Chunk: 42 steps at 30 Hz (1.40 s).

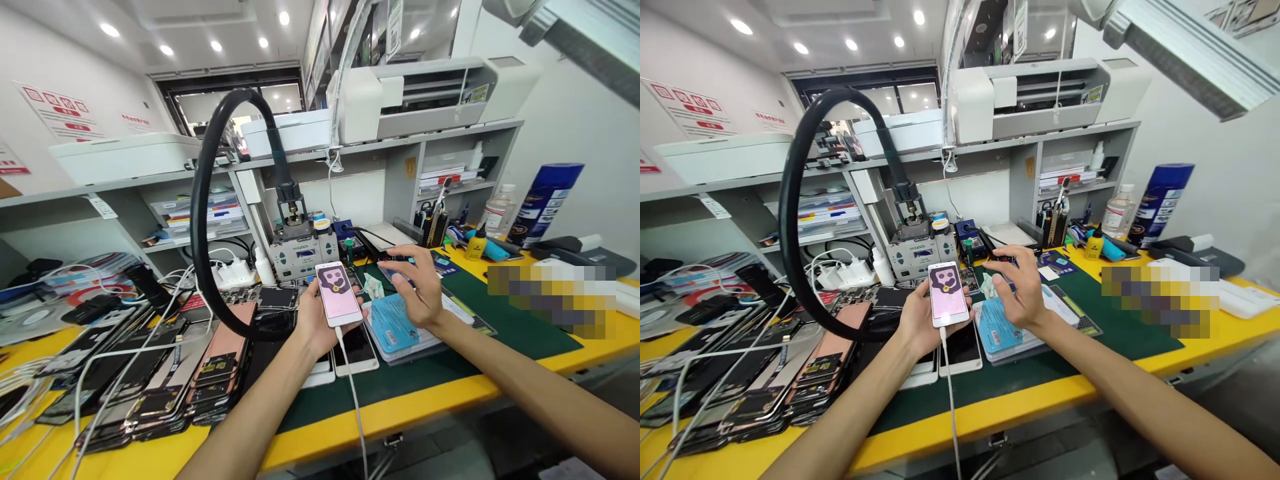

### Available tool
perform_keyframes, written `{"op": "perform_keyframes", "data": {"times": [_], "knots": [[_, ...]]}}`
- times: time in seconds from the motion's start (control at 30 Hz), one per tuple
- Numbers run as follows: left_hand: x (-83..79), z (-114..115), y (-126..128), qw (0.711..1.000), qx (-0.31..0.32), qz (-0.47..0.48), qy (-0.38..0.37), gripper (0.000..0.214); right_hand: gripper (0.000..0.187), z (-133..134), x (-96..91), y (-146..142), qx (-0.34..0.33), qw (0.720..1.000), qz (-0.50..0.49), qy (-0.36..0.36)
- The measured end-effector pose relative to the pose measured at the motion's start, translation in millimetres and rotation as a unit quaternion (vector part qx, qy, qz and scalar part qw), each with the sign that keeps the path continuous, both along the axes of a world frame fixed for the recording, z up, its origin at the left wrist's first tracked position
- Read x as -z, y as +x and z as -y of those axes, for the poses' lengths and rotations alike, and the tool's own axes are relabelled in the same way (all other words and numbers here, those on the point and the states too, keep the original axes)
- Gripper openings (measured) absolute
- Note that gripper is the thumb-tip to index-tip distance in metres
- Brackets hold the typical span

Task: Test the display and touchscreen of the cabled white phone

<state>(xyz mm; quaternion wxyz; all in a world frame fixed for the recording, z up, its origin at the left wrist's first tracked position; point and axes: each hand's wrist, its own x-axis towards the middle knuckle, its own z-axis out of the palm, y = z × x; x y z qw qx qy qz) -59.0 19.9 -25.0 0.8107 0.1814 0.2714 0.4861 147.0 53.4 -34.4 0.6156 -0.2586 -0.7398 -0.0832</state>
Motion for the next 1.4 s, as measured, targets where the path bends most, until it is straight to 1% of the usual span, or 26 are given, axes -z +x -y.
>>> {"op": "perform_keyframes", "data": {"times": [0.17,0.27,0.5,0.67,0.8,0.97,1.1,1.23,1.3,1.4], "knots": [[-3.4,3.2,1.3,0.997,0.072,-0.002,0.036,0.056,0.027,5.4,0.5,-4.0,-0.008,1.0,0.03,0.006],[-5.1,4.2,1.6,0.994,0.081,-0.007,0.071,0.058,0.026,9.2,0.6,-6.7,-0.018,0.998,0.054,0.023],[-11.0,10.3,5.7,0.988,0.073,0.001,0.132,0.059,0.029,25.1,0.0,-13.8,-0.054,0.99,0.115,0.067],[-10.0,15.9,10.1,0.985,0.062,-0.011,0.161,0.067,0.033,39.4,1.7,-18.7,-0.078,0.983,0.138,0.089],[-7.4,19.8,13.2,0.985,0.061,-0.014,0.161,0.072,0.032,43.3,2.4,-19.7,-0.079,0.982,0.148,0.089],[-8.3,24.2,16.6,0.986,0.045,-0.02,0.161,0.07,0.032,45.4,-0.5,-19.5,-0.088,0.981,0.148,0.092],[-5.5,25.0,18.8,0.989,0.031,-0.014,0.144,0.069,0.03,48.0,-1.7,-20.8,-0.091,0.978,0.161,0.092],[0.3,24.1,21.8,0.991,-0.01,-0.021,0.134,0.067,0.034,49.0,0.5,-23.5,-0.081,0.973,0.203,0.075],[1.0,24.5,23.1,0.99,-0.022,-0.016,0.137,0.063,0.035,49.2,1.3,-24.0,-0.082,0.973,0.202,0.074],[-1.1,26.3,23.9,0.99,0.003,-0.006,0.14,0.061,0.032,49.5,0.5,-23.3,-0.088,0.978,0.174,0.076]]}}
